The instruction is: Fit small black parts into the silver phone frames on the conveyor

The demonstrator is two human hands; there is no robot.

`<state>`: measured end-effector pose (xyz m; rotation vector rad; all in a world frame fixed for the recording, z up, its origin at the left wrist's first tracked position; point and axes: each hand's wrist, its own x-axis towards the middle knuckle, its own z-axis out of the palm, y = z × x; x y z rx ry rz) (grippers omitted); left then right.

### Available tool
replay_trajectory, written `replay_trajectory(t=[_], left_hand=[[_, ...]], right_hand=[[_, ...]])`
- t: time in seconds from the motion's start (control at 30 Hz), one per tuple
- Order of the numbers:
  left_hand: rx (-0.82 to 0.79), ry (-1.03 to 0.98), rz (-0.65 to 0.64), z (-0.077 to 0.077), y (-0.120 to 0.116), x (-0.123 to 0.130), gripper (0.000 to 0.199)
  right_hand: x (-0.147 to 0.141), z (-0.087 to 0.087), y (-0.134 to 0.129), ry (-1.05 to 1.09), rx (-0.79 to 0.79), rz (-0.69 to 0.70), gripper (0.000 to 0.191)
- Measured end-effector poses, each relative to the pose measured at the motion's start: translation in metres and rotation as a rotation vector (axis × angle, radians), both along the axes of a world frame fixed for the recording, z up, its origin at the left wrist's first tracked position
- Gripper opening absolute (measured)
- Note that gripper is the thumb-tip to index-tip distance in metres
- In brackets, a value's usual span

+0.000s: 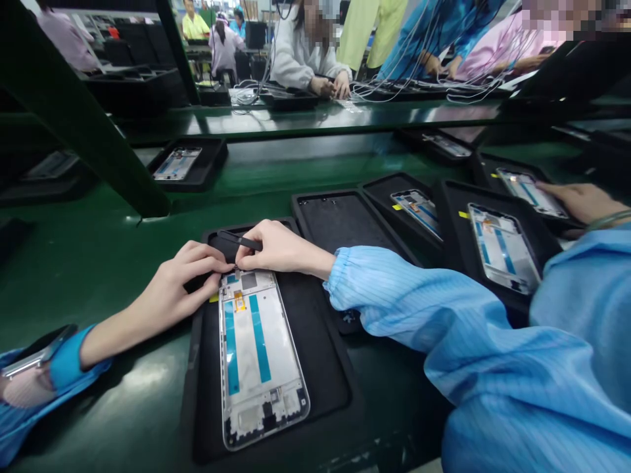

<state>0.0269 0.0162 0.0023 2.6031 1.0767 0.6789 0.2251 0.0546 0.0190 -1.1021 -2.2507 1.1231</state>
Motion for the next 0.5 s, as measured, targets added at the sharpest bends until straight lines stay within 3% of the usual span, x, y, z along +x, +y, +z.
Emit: replay_trajectory(t=[0.37, 0.5], left_hand=[[0.037, 0.154, -0.03, 0.0027, 0.0023, 0.0012, 0.02], [-0.02, 0.03, 0.019, 0.0027, 0.002, 0.0028, 0.017]], right_hand=[[-0.0089, -0.0011, -0.0005, 0.001, -0.075, -0.078, 0.003], [-0.0035, 0.0014, 0.0004, 0.033, -0.097, -0.031, 0.006]])
